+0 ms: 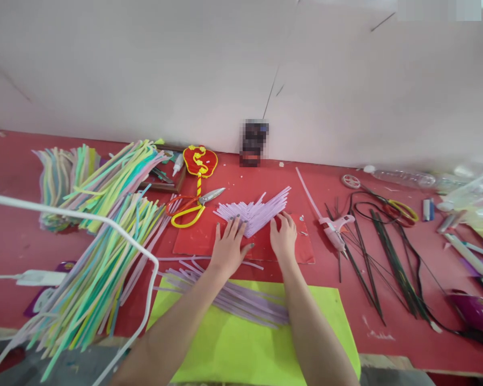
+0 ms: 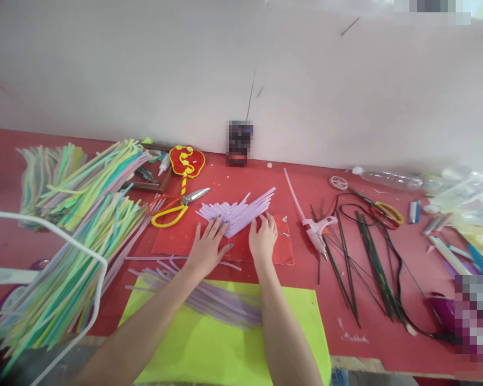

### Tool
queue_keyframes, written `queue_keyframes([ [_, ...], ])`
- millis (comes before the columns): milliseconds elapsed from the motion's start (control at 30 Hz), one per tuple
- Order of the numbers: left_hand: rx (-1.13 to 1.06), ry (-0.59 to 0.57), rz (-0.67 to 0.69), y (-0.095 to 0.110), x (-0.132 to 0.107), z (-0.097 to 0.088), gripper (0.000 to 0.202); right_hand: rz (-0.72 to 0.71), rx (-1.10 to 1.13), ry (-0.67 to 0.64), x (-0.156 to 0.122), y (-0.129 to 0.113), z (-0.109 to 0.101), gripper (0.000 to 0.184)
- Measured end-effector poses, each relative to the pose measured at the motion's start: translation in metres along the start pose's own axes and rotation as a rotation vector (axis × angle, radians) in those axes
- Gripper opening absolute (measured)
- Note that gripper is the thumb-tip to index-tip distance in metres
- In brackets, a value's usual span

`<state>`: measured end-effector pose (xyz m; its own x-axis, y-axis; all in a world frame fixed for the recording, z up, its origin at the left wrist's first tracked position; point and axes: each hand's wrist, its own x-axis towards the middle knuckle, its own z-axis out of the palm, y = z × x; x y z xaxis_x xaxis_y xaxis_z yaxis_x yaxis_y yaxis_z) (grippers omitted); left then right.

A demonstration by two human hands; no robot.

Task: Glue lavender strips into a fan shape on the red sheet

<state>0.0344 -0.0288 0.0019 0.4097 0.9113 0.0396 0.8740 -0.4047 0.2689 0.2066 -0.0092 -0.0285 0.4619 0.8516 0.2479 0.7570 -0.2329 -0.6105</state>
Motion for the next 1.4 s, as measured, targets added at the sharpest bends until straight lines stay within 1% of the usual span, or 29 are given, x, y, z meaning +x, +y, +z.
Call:
queue_keyframes([
  [167, -0.005, -0.040, 0.005, -0.002, 0.000, 0.000, 0.056, -0.040, 0.168, -0.003, 0.003, 0.003, -0.003, 0.035],
  [267, -0.017, -0.042, 0.009, -0.003, 0.000, -0.001, 0.058, -0.023, 0.266, -0.032, 0.002, -0.002, -0.006, 0.036],
  [367, -0.049, -0.029, 0.001, -0.003, 0.001, -0.001, 0.059, 0.078, 0.518, -0.069, 0.000, -0.010, -0.007, 0.041],
  [467, -0.099, -0.015, -0.019, -0.003, 0.001, -0.001, 0.059, 0.242, 0.869, -0.132, -0.003, -0.017, -0.005, 0.052],
  [533, -0.127, -0.009, -0.024, -0.003, 0.002, -0.002, 0.058, 0.337, 1.032, -0.174, -0.004, -0.021, -0.004, 0.058],
  [600, -0.151, -0.009, -0.021, -0.003, 0.002, -0.003, 0.057, 0.385, 1.086, -0.201, -0.005, -0.024, -0.003, 0.058],
  [700, -0.205, 0.000, -0.018, -0.002, 0.002, -0.005, 0.055, 0.383, 1.053, -0.233, -0.006, -0.026, -0.004, 0.049],
  [767, -0.279, 0.072, -0.037, -0.002, 0.002, -0.007, 0.056, 0.367, 1.043, -0.235, -0.006, -0.027, -0.006, 0.045],
  [833, -0.399, 0.220, -0.092, -0.002, 0.002, -0.008, 0.059, 0.365, 1.060, -0.216, -0.005, -0.027, -0.008, 0.044],
  [900, -0.569, 0.390, -0.181, -0.004, 0.004, -0.007, 0.065, 0.369, 1.098, -0.195, -0.004, -0.026, -0.010, 0.045],
  [933, -0.672, 0.452, -0.232, -0.006, 0.005, -0.005, 0.068, 0.371, 1.125, -0.185, -0.004, -0.026, -0.010, 0.046],
  [967, -0.785, 0.484, -0.282, -0.007, 0.007, -0.004, 0.071, 0.372, 1.153, -0.176, -0.004, -0.025, -0.011, 0.046],
  [1000, -0.908, 0.484, -0.333, -0.009, 0.010, -0.002, 0.072, 0.369, 1.175, -0.172, -0.004, -0.025, -0.011, 0.046],
  [1033, -1.031, 0.455, -0.384, -0.011, 0.012, 0.000, 0.071, 0.363, 1.190, -0.174, -0.004, -0.025, -0.012, 0.045],
  [1100, -1.270, 0.355, -0.459, -0.013, 0.017, 0.002, 0.065, 0.346, 1.196, -0.189, -0.004, -0.026, -0.013, 0.045],
  [1167, -1.479, 0.299, -0.455, -0.014, 0.019, 0.001, 0.056, 0.326, 1.191, -0.217, -0.005, -0.028, -0.014, 0.045],
  [1267, -1.670, 0.329, -0.444, -0.013, 0.019, -0.003, 0.047, 0.302, 1.193, -0.263, -0.007, -0.031, -0.015, 0.043],
  [1400, -1.810, 0.362, -0.507, -0.012, 0.016, -0.008, 0.043, 0.302, 1.197, -0.308, -0.009, -0.033, -0.015, 0.041],
])
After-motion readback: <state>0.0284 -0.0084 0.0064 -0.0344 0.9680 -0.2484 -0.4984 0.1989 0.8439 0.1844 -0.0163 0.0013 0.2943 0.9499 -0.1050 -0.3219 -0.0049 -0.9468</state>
